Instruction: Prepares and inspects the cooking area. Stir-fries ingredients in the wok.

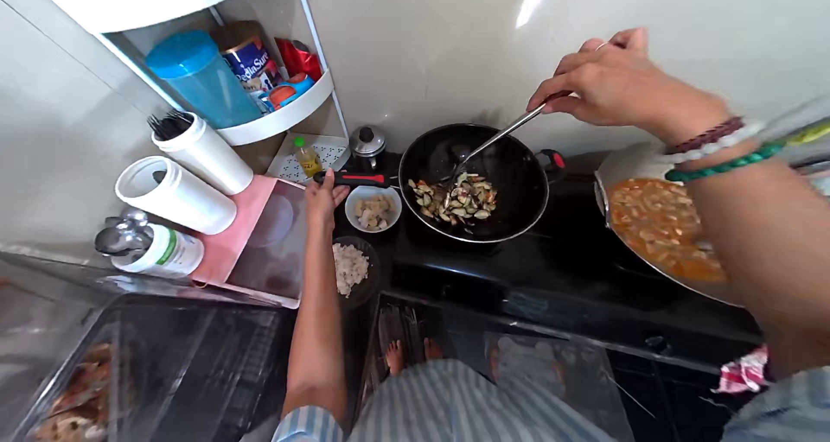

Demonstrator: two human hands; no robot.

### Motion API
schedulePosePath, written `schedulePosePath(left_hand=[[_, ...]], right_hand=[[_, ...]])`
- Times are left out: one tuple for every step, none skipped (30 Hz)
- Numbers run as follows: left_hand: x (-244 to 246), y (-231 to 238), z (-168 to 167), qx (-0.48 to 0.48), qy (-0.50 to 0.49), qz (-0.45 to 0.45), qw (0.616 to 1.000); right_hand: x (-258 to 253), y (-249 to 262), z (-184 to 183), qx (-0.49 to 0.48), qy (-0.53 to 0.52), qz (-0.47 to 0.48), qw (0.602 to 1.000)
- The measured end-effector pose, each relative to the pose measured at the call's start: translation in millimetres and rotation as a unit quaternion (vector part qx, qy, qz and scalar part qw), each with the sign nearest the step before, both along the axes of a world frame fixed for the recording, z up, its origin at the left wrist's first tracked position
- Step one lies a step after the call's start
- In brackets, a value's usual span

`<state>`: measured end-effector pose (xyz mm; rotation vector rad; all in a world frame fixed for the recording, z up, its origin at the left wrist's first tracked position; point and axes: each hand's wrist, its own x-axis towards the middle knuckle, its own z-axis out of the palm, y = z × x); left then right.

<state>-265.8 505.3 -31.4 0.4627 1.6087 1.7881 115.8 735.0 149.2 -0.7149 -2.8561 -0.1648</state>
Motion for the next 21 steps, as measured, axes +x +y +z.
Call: schedulePosePath(left_hand=[[0.4, 1.1, 1.2, 0.001, 0.000, 0.000, 1.000], [0.9, 1.9, 2.0, 0.002, 0.001, 0.001, 1.000], [1.1, 2.3, 2.0, 0.003, 0.002, 0.001, 1.000], [0.9, 2.1, 1.2, 0.006, 0.001, 0.002, 1.000], [0.8, 1.8, 0.7, 0.009, 0.000, 0.000, 1.000], [1.1, 1.8, 0.7, 0.011, -0.002, 0.001, 1.000], [1.6, 1.9, 0.8, 0.012, -0.003, 0.003, 1.000], [2.1, 1.9, 1.4, 0.011, -0.003, 0.002, 1.000], [2.1, 1.8, 1.3, 0.011, -0.005, 0.002, 1.000], [2.4, 1.3, 0.7, 0.011, -0.006, 0.002, 1.000], [3.3, -0.5, 0.6, 0.010, -0.004, 0.001, 1.000], [4.2, -3.3, 0.4, 0.008, 0.002, -0.002, 1.000], [4.8, -6.7, 0.3, 0.004, 0.009, -0.011, 1.000], [4.4, -7.5, -0.3, 0.002, 0.012, -0.014, 1.000], [4.0, -5.5, 0.3, 0.001, 0.010, -0.011, 1.000], [3.4, -1.9, 0.3, 0.007, 0.002, 0.000, 1.000], [2.8, -0.5, 0.6, 0.009, -0.003, 0.004, 1.000], [2.3, -0.9, 0.7, 0.010, -0.006, 0.002, 1.000], [2.3, -1.3, 0.7, 0.011, -0.006, -0.001, 1.000], [2.6, -1.8, 0.7, 0.012, -0.006, -0.003, 1.000], [3.0, -2.6, 0.6, 0.014, -0.006, -0.004, 1.000]], right_hand=[[5.8, -11.2, 9.7, 0.020, 0.001, 0.008, 1.000], [8.8, -18.2, 18.2, 0.040, 0.003, 0.016, 0.999], [7.1, -22.4, 25.4, 0.056, 0.003, 0.021, 0.998], [1.2, -26.9, 29.8, 0.064, 0.000, 0.021, 0.998], [-8.8, -30.7, 32.2, 0.070, -0.007, 0.021, 0.997], [-22.7, -33.8, 33.5, 0.079, -0.011, 0.027, 0.996], [-38.9, -36.5, 33.2, 0.090, -0.012, 0.038, 0.995], [-56.9, -39.6, 32.9, 0.099, -0.017, 0.051, 0.994], [-75.6, -43.4, 32.1, 0.107, -0.022, 0.066, 0.992], [-94.1, -47.9, 30.2, 0.118, -0.029, 0.082, 0.989], [-112.0, -52.4, 26.7, 0.127, -0.036, 0.102, 0.986], [-128.3, -57.0, 21.9, 0.138, -0.044, 0.124, 0.982], [-142.5, -62.4, 17.2, 0.149, -0.058, 0.147, 0.976], [-153.7, -68.0, 13.7, 0.160, -0.085, 0.162, 0.970], [-160.6, -73.0, 10.6, 0.170, -0.122, 0.171, 0.963], [-162.6, -76.6, 7.6, 0.178, -0.157, 0.172, 0.956], [-159.2, -78.2, 6.5, 0.183, -0.180, 0.171, 0.951], [-150.7, -78.9, 8.2, 0.185, -0.192, 0.163, 0.950], [-137.4, -78.2, 12.2, 0.180, -0.190, 0.153, 0.953], [-120.6, -75.3, 18.4, 0.177, -0.177, 0.146, 0.957], [-102.2, -71.6, 26.3, 0.164, -0.159, 0.137, 0.964]])
